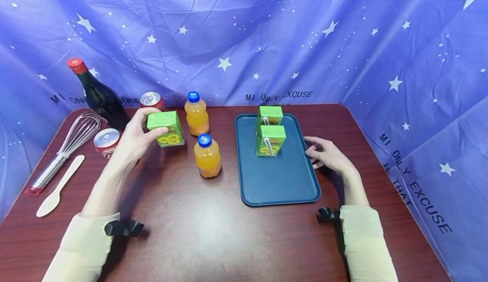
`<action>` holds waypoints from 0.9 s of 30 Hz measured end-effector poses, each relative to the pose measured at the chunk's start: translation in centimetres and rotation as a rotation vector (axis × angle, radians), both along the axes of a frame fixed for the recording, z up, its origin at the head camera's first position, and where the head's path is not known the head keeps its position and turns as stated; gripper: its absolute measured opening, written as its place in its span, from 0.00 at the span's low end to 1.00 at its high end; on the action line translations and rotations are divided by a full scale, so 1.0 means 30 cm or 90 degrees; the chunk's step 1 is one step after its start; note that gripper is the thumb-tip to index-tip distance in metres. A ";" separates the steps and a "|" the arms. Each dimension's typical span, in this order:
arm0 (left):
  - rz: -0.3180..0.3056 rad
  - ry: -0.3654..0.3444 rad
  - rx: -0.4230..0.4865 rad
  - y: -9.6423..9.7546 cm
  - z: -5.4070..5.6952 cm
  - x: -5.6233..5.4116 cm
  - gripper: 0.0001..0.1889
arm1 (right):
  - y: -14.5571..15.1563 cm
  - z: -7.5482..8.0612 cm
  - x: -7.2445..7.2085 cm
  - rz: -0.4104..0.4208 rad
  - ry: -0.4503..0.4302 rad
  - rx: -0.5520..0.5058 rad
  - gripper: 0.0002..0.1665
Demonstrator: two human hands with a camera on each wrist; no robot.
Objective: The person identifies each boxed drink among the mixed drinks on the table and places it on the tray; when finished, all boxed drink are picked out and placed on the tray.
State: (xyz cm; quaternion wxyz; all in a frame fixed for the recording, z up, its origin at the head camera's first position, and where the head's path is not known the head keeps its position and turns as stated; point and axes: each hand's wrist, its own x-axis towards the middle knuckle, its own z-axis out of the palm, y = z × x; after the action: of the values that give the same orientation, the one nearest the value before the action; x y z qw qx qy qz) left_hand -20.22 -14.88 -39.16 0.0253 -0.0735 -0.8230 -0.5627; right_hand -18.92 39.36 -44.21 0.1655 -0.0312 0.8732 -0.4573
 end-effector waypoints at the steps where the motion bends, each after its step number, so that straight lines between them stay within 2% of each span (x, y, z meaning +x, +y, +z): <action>1: -0.001 0.005 0.000 0.001 0.005 0.004 0.27 | 0.000 0.000 0.000 0.001 0.001 0.000 0.36; 6: 0.004 0.028 0.005 0.002 0.039 0.029 0.27 | -0.005 -0.004 -0.003 0.006 -0.003 -0.003 0.36; 14: -0.020 0.057 0.090 0.028 0.090 0.043 0.26 | -0.001 -0.012 0.006 0.005 0.003 0.007 0.35; 19: -0.020 0.077 0.125 0.045 0.117 0.045 0.25 | 0.003 -0.010 0.003 0.003 0.001 -0.004 0.36; 27: -0.012 0.065 0.141 0.067 0.153 0.057 0.24 | 0.007 -0.009 -0.003 0.005 -0.005 -0.005 0.37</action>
State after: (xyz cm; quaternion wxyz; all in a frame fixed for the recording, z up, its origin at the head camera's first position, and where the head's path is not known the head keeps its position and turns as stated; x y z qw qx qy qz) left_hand -18.50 -12.87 -34.57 0.0700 -0.1063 -0.7529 -0.6458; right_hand -19.01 39.58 -44.49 0.1710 -0.0336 0.8707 -0.4599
